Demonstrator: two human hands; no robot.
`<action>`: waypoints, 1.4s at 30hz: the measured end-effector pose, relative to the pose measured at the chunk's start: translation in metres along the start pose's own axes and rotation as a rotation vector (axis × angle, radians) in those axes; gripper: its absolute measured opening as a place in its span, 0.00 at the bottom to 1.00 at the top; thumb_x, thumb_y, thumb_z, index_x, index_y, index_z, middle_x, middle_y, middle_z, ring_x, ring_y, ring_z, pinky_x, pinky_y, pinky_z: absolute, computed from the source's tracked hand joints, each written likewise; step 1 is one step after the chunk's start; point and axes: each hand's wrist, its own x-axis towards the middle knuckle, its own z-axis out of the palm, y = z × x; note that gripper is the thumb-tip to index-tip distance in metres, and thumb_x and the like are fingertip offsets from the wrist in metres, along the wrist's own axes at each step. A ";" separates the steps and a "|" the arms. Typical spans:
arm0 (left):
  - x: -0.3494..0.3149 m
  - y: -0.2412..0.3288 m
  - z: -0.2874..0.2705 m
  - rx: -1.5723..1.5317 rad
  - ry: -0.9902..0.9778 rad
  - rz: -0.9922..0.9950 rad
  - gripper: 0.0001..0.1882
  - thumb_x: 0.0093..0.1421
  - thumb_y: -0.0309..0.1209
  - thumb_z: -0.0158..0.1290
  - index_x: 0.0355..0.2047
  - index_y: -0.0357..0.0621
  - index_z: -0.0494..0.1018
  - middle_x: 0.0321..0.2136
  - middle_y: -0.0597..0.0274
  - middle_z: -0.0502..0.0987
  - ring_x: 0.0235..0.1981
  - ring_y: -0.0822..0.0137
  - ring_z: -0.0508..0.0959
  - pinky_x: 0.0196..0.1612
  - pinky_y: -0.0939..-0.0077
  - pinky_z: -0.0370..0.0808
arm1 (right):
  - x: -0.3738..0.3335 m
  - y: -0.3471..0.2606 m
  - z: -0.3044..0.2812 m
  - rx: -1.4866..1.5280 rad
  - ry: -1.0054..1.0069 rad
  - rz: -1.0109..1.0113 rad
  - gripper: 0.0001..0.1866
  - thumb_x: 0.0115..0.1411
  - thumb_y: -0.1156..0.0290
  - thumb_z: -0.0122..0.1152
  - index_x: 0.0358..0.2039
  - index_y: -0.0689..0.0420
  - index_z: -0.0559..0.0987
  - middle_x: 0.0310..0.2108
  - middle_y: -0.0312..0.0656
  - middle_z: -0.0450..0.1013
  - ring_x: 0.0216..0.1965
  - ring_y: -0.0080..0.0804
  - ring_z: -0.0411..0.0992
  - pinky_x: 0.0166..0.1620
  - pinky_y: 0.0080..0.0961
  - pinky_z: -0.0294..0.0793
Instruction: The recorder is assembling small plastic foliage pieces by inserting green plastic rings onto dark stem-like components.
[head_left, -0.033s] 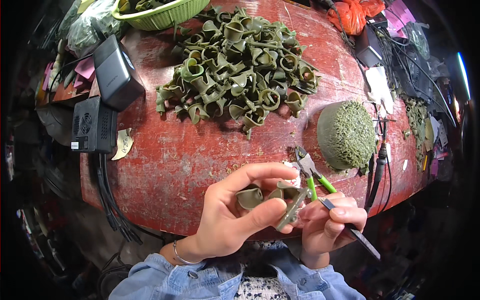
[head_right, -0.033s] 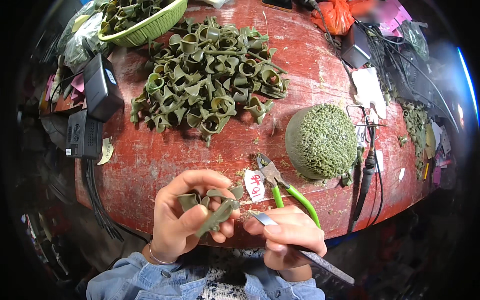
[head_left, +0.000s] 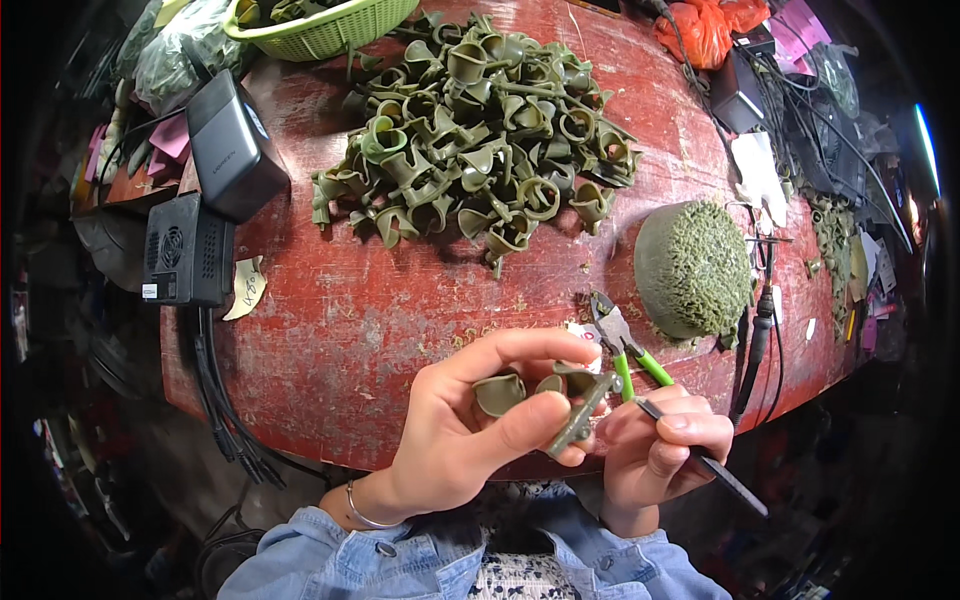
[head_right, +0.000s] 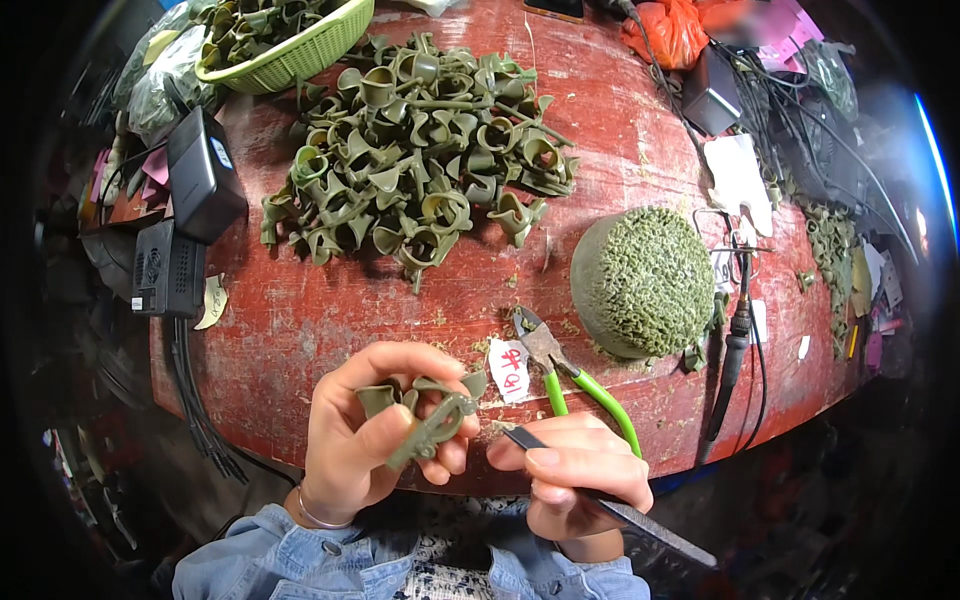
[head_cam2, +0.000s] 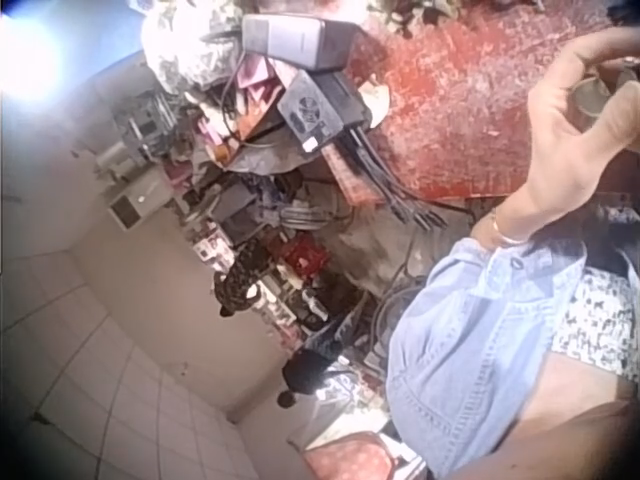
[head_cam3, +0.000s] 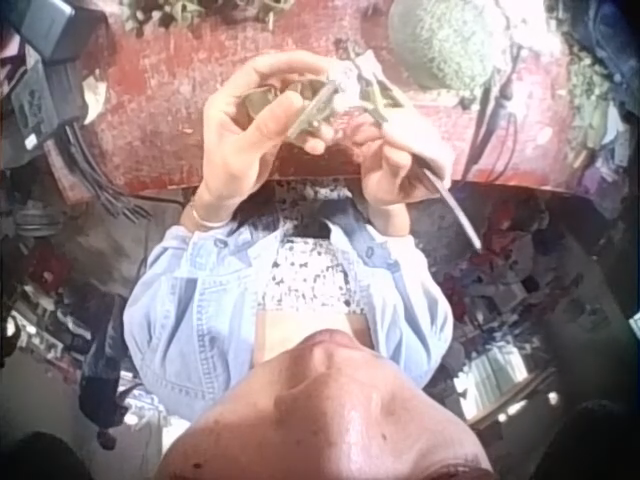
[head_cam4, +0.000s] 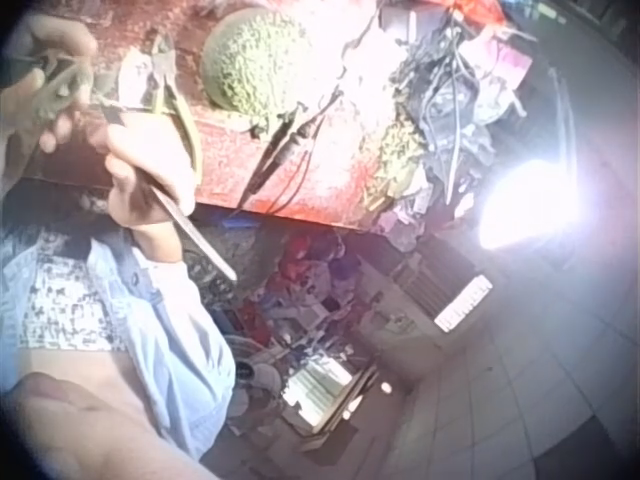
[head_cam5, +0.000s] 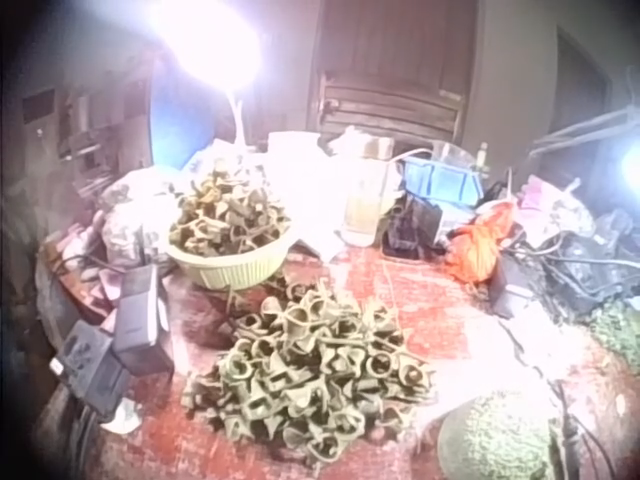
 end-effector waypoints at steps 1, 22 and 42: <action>0.001 0.000 -0.001 0.001 -0.020 -0.018 0.25 0.54 0.40 0.52 0.42 0.30 0.63 0.30 0.47 0.73 0.25 0.67 0.76 0.25 0.81 0.76 | -0.001 0.000 0.001 0.009 0.010 0.005 0.05 0.56 0.72 0.52 0.30 0.61 0.71 0.19 0.44 0.73 0.21 0.33 0.73 0.26 0.25 0.74; 0.001 -0.006 0.000 -0.061 -0.055 -0.085 0.23 0.57 0.38 0.48 0.40 0.26 0.62 0.27 0.48 0.73 0.18 0.71 0.73 0.13 0.86 0.68 | 0.004 0.004 -0.004 0.185 -0.116 0.085 0.07 0.53 0.77 0.56 0.31 0.67 0.73 0.21 0.46 0.73 0.21 0.34 0.73 0.26 0.25 0.73; 0.004 -0.008 0.003 -0.016 -0.051 -0.050 0.22 0.57 0.38 0.49 0.38 0.25 0.64 0.36 0.43 0.69 0.23 0.67 0.74 0.20 0.84 0.72 | -0.004 -0.007 -0.017 -0.156 -0.101 0.132 0.08 0.55 0.76 0.52 0.35 0.66 0.73 0.20 0.42 0.73 0.20 0.26 0.72 0.24 0.18 0.71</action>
